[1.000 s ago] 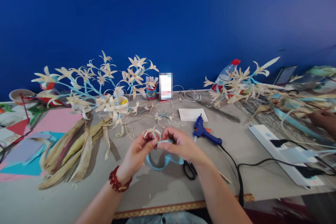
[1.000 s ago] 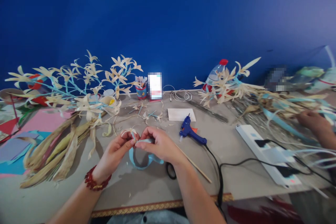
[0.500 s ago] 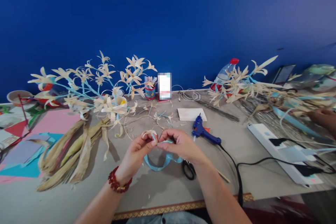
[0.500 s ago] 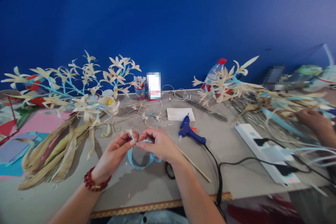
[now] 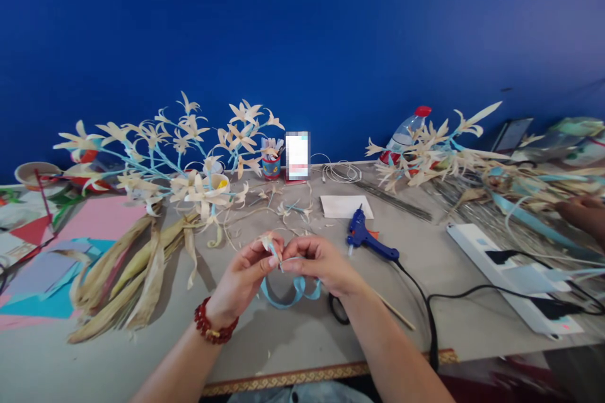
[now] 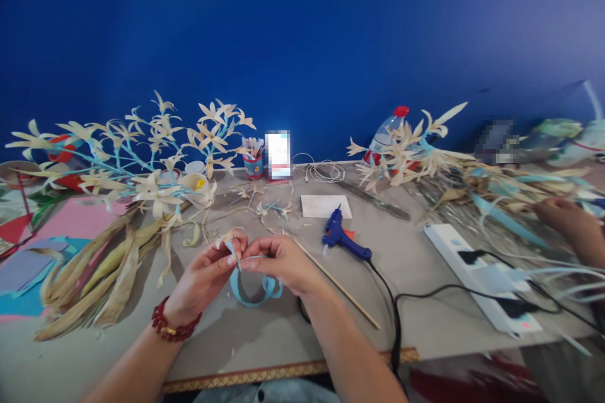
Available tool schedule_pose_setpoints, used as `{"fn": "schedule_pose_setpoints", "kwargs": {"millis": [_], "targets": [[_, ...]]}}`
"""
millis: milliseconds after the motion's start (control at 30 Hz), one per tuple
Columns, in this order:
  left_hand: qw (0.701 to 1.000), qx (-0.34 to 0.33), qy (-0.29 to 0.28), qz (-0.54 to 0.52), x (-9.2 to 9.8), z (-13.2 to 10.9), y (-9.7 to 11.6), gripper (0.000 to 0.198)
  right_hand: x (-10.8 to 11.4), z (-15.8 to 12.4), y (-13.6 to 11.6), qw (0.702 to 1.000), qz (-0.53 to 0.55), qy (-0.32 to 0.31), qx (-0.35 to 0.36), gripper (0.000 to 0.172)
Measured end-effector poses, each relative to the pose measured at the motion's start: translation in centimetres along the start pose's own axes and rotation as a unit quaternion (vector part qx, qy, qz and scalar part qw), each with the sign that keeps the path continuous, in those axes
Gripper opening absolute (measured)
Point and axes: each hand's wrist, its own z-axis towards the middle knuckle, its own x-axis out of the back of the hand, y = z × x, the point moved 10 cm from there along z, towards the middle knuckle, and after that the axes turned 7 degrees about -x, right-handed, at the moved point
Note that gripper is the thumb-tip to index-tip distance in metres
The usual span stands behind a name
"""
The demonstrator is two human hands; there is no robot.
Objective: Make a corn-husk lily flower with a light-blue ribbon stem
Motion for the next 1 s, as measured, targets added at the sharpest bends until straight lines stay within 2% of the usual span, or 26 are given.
{"fn": "schedule_pose_setpoints", "kwargs": {"millis": [200,300,500,700,833,1000], "targets": [[1.0,0.015,0.014,-0.01,0.2,-0.1,-0.2,0.011,-0.1,-0.1,-0.4,0.999,-0.025,0.003,0.033,0.027],[0.999,0.012,0.036,-0.025,0.6,-0.1,-0.4,0.01,0.4,-0.2,-1.0,0.994,-0.074,0.043,0.069,0.025],[0.995,-0.019,0.097,-0.023,1.7,0.0,-0.6,0.014,0.8,-1.0,-2.5,0.961,-0.194,0.134,0.141,0.013],[0.988,-0.042,0.146,0.019,2.5,-0.4,-0.1,0.01,0.2,-1.7,-3.6,0.931,-0.269,0.159,0.191,0.011],[0.989,-0.04,0.142,0.022,2.4,-0.4,0.3,0.01,0.5,-1.1,-2.8,0.953,-0.23,0.125,0.153,0.014],[0.995,-0.029,0.092,0.014,1.6,-0.3,0.4,0.011,0.6,-0.4,-1.3,0.991,-0.079,0.054,0.089,0.029]]}}
